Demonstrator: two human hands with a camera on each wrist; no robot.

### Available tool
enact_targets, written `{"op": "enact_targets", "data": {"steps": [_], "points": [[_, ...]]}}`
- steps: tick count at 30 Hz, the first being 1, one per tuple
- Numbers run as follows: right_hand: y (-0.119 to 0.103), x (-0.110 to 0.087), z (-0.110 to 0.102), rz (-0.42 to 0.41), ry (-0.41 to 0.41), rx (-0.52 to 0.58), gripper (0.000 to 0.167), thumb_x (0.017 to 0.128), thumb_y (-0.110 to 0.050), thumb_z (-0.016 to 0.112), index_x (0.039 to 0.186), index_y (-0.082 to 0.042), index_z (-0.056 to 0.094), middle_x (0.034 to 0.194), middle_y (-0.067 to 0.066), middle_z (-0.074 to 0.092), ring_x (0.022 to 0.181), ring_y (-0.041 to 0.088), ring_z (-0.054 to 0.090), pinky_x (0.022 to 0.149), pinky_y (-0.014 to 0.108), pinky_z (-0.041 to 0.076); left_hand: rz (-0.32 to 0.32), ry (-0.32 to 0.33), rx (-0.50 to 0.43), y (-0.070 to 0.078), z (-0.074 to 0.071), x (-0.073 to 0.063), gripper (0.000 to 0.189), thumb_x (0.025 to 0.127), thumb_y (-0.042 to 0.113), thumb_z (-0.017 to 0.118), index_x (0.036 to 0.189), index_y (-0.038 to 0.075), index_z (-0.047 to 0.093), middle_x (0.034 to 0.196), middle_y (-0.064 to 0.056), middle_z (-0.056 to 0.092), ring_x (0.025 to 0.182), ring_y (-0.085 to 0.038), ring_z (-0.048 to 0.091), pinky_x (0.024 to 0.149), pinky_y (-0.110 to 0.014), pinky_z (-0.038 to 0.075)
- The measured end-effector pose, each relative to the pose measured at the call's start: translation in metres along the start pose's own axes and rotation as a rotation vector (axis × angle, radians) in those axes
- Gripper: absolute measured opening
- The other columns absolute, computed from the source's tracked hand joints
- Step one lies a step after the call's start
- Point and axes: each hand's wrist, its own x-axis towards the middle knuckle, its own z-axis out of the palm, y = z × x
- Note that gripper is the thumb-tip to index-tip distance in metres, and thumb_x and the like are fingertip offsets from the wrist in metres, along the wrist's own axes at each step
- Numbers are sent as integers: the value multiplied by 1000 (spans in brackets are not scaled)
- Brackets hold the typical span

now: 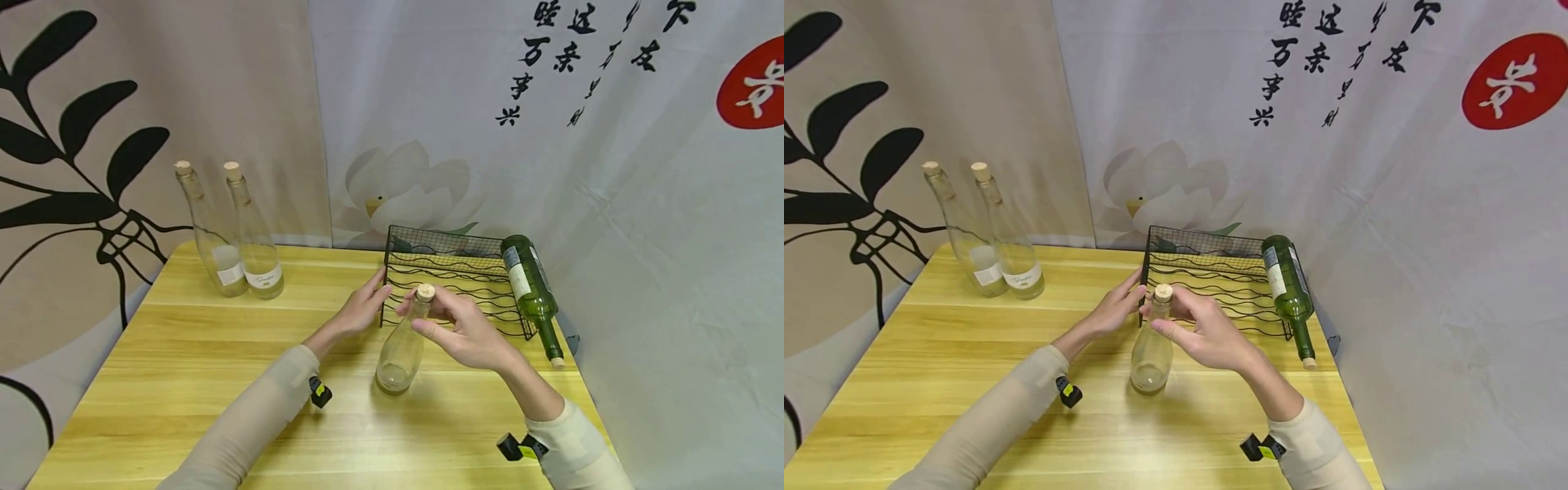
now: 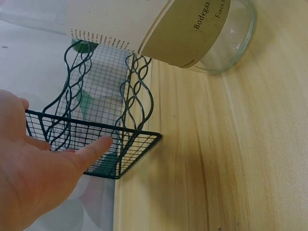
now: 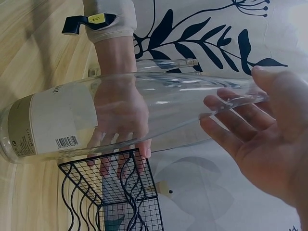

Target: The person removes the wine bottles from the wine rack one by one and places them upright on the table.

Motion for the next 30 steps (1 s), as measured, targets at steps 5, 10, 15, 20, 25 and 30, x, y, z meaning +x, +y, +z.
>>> {"op": "enact_targets", "data": {"steps": [5,10,15,20,25,30], "points": [[-1,0,0,28,-13,-11,51,108,-1,71,157,-10,59,147,16,76,136,31,76,117,40,64,-2,-4,-2,0,-1,0,77,121,60,35,184,20,14,189,-12,25,167,-47,41,141,-65,31],[-2,-2,-1,71,-20,-12,67,108,-6,72,169,-14,46,167,12,63,154,33,62,131,38,52,2,-6,-8,0,0,0,74,123,51,35,184,17,12,190,-14,23,164,-48,45,139,-66,34],[-2,-2,-2,91,-40,-8,78,110,-16,70,178,-22,32,181,10,46,168,34,45,140,50,39,6,6,-1,2,0,0,72,124,47,36,184,15,14,189,-16,25,162,-50,48,139,-66,33],[-2,-4,-5,67,-62,-26,83,113,-38,65,182,-27,20,188,9,31,174,36,34,137,72,33,7,11,-4,1,1,0,69,124,43,36,184,15,14,189,-15,23,166,-49,42,142,-65,28],[-3,-6,-9,54,-73,-22,88,114,-62,55,183,-24,15,191,6,22,175,41,28,137,78,26,9,9,-8,2,1,0,69,124,43,37,184,16,14,189,-14,24,167,-49,41,142,-65,27],[-7,-12,-19,43,-75,10,91,115,-67,49,183,-19,12,192,7,19,176,42,23,141,71,23,7,4,-15,2,0,-1,69,124,44,37,184,19,13,190,-13,24,168,-49,39,141,-66,27]]}}
